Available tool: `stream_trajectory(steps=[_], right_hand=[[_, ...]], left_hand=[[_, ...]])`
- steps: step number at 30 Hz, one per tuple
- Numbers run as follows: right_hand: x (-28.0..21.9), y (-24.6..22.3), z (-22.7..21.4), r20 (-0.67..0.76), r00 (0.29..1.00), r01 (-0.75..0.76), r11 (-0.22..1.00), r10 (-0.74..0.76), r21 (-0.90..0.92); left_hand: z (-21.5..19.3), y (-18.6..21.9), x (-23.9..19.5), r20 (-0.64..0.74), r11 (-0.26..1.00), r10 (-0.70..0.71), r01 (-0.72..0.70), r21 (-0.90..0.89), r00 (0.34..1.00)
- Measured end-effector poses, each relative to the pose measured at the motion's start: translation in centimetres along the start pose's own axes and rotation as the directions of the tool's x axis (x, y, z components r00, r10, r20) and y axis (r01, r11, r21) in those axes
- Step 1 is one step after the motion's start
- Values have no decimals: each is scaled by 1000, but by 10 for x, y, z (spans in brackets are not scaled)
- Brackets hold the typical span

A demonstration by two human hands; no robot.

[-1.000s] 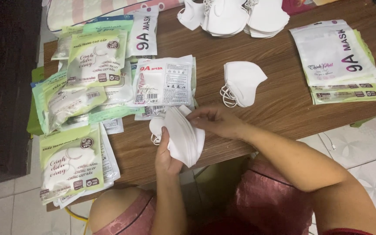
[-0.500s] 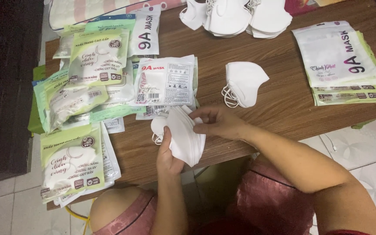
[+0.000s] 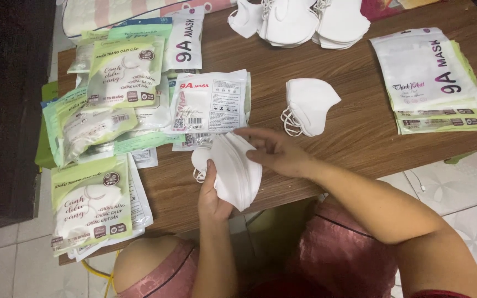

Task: Manually folding and inserting face masks into individual plastic packaging bags.

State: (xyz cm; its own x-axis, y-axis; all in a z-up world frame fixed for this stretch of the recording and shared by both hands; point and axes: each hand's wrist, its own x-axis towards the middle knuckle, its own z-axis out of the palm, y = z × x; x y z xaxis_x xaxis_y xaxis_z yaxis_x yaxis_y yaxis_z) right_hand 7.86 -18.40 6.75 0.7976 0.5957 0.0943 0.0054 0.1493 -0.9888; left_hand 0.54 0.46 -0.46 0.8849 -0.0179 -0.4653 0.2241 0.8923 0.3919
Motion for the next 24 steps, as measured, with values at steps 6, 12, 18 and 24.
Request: stream_trajectory(steps=[6,12,18,24], right_hand=[[-5,20,-6,-17,994,106,970,-112,-218],[-4,22,-8,-16,996,78,969,-84,-235],[-4,26,-17,0,998,-56,973,58,-223],[1,28,-18,8,988,-151,985,152,-78]], left_hand=[[-21,-6,16,36,999,28,-27,-23,999],[-5,-5,6,56,999,21,-19,-35,998],[-11,-5,10,61,1000,19,-17,-21,998],[-15,-3,15,54,1000,-6,7,-18,999]])
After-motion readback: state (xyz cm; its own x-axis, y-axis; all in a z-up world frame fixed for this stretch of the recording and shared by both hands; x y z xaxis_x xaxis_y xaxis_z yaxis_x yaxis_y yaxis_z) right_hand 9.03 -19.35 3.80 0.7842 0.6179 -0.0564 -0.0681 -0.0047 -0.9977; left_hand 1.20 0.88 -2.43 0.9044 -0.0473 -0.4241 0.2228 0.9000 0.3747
